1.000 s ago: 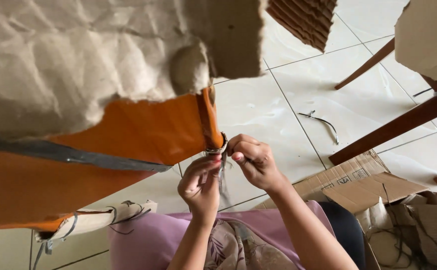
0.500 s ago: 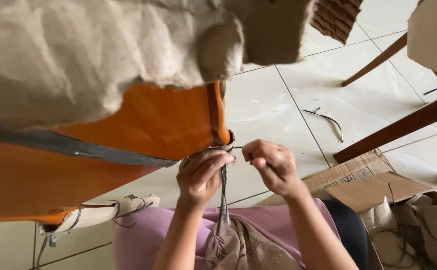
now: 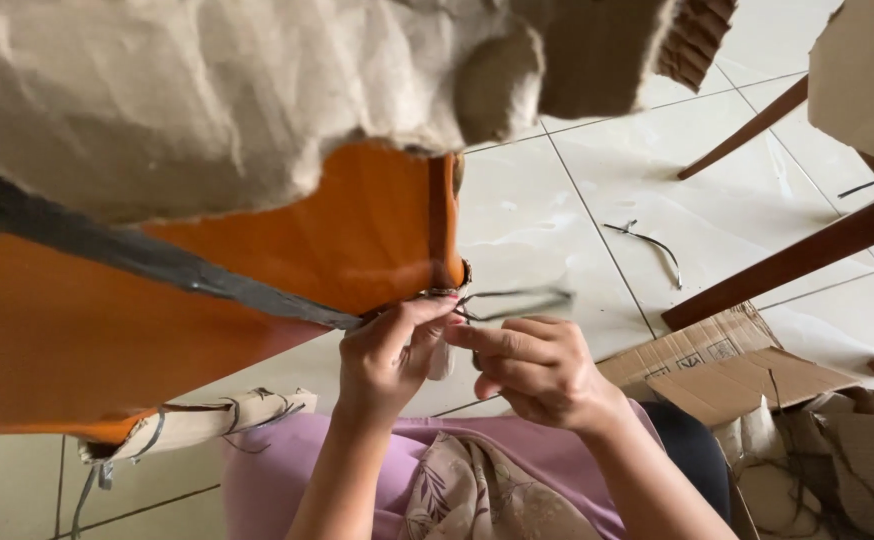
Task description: Securing cardboard protection to wooden chair legs using plastic ties
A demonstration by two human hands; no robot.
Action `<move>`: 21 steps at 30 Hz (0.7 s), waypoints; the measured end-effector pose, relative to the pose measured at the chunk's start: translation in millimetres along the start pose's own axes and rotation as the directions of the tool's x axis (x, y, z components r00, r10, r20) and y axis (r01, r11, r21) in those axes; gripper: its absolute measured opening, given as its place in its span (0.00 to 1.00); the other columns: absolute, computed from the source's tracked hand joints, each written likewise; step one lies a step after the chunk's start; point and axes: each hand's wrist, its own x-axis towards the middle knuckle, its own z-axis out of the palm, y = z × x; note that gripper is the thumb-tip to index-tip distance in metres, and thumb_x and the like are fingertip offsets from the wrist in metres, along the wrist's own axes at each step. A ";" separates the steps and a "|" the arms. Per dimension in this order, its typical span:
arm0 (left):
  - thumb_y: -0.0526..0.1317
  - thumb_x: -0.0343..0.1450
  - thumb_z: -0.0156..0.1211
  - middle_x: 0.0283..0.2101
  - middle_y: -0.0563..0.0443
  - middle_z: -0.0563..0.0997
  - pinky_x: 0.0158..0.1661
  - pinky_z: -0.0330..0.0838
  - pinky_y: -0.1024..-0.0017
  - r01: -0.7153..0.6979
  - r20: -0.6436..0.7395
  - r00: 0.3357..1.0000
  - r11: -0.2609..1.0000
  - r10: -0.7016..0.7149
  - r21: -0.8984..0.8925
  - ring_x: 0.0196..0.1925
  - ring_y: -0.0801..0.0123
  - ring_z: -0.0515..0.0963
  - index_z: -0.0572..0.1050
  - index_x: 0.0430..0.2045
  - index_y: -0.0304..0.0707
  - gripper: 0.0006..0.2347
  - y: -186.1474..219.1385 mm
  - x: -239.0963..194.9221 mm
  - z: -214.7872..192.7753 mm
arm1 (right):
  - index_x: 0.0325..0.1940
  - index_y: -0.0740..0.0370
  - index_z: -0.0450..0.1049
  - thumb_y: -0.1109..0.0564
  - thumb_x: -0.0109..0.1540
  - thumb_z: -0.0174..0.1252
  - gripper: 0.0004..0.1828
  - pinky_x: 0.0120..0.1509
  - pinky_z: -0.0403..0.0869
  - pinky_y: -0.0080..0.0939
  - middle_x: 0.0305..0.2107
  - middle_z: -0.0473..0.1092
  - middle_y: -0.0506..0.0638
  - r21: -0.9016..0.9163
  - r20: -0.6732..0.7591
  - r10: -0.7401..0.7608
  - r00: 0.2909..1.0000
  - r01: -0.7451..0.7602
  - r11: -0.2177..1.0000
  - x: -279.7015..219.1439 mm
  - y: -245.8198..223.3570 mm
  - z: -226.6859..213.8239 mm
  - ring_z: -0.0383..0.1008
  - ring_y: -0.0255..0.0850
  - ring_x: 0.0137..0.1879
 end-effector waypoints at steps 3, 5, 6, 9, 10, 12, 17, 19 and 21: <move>0.26 0.66 0.66 0.29 0.55 0.86 0.36 0.83 0.68 -0.022 0.088 0.996 0.993 0.032 -0.114 0.31 0.61 0.87 0.84 0.30 0.43 0.08 -4.2 1.1 -11.2 | 0.32 0.63 0.74 0.50 0.66 0.57 0.15 0.26 0.71 0.39 0.44 0.78 0.59 -0.134 -0.006 -0.056 0.998 0.055 0.989 13.7 -2.2 -0.6 0.69 0.47 0.22; 0.27 0.67 0.65 0.29 0.53 0.86 0.36 0.83 0.66 -0.051 0.116 0.991 0.994 0.062 -0.096 0.31 0.60 0.87 0.84 0.30 0.42 0.07 3.1 8.3 -13.5 | 0.31 0.62 0.76 0.49 0.65 0.60 0.14 0.26 0.71 0.38 0.43 0.78 0.59 -0.160 -0.019 -0.063 0.998 0.059 0.985 18.2 2.3 2.7 0.69 0.44 0.22; 0.27 0.68 0.64 0.30 0.50 0.85 0.35 0.84 0.64 -0.081 0.141 0.986 0.994 0.091 -0.076 0.31 0.59 0.87 0.84 0.31 0.40 0.06 6.1 12.7 -15.3 | 0.31 0.61 0.77 0.49 0.63 0.64 0.13 0.26 0.72 0.38 0.43 0.77 0.59 -0.184 -0.031 -0.073 0.997 0.066 0.981 21.5 5.1 4.8 0.68 0.41 0.22; 0.33 0.66 0.68 0.36 0.51 0.85 0.42 0.83 0.65 -0.095 0.144 0.983 0.988 0.112 -0.120 0.39 0.58 0.86 0.82 0.39 0.40 0.09 -1.2 8.1 -13.7 | 0.30 0.60 0.78 0.50 0.63 0.63 0.13 0.26 0.72 0.33 0.41 0.77 0.58 -0.165 -0.129 0.018 0.991 -0.039 0.985 19.5 6.2 15.2 0.68 0.38 0.22; 0.33 0.66 0.68 0.36 0.51 0.85 0.42 0.83 0.65 -0.092 0.144 0.984 0.989 0.109 -0.118 0.39 0.58 0.86 0.82 0.39 0.40 0.09 -5.9 4.9 -12.2 | 0.30 0.60 0.78 0.50 0.63 0.63 0.13 0.26 0.72 0.33 0.41 0.77 0.58 -0.162 -0.128 0.019 0.992 -0.039 0.986 21.1 2.7 16.2 0.68 0.38 0.22; 0.32 0.68 0.63 0.33 0.49 0.83 0.37 0.83 0.63 -0.092 0.161 0.983 0.996 0.093 -0.011 0.35 0.55 0.86 0.82 0.37 0.41 0.07 -14.5 -3.3 -9.4 | 0.34 0.64 0.78 0.58 0.64 0.61 0.07 0.35 0.79 0.39 0.41 0.78 0.58 -0.160 -0.175 0.123 0.977 -0.152 0.975 23.2 -5.6 18.1 0.77 0.46 0.27; 0.34 0.69 0.61 0.32 0.55 0.84 0.35 0.82 0.69 -0.040 0.132 0.990 0.998 0.046 -0.044 0.32 0.61 0.86 0.84 0.33 0.44 0.06 -12.7 -3.0 -7.2 | 0.38 0.68 0.79 0.65 0.60 0.66 0.04 0.39 0.81 0.40 0.37 0.80 0.58 -0.114 -0.386 0.242 0.890 -0.307 0.945 14.6 -11.1 35.5 0.81 0.44 0.30; 0.34 0.69 0.60 0.32 0.55 0.84 0.35 0.82 0.70 -0.051 0.130 0.990 0.998 0.056 -0.040 0.31 0.62 0.86 0.84 0.33 0.43 0.06 -10.6 -1.2 -6.4 | 0.35 0.67 0.81 0.68 0.60 0.65 0.01 0.40 0.80 0.39 0.36 0.80 0.56 -0.118 -0.397 0.257 0.881 -0.327 0.938 17.2 -14.5 36.0 0.81 0.43 0.30; 0.30 0.67 0.55 0.35 0.59 0.86 0.37 0.81 0.73 -0.030 0.080 0.996 0.998 0.034 -0.050 0.33 0.67 0.86 0.85 0.38 0.45 0.13 -5.6 2.1 -5.9 | 0.34 0.68 0.83 0.74 0.59 0.63 0.07 0.36 0.82 0.40 0.29 0.79 0.56 -0.018 -0.454 0.366 0.812 -0.419 0.908 23.1 -17.9 36.3 0.80 0.42 0.27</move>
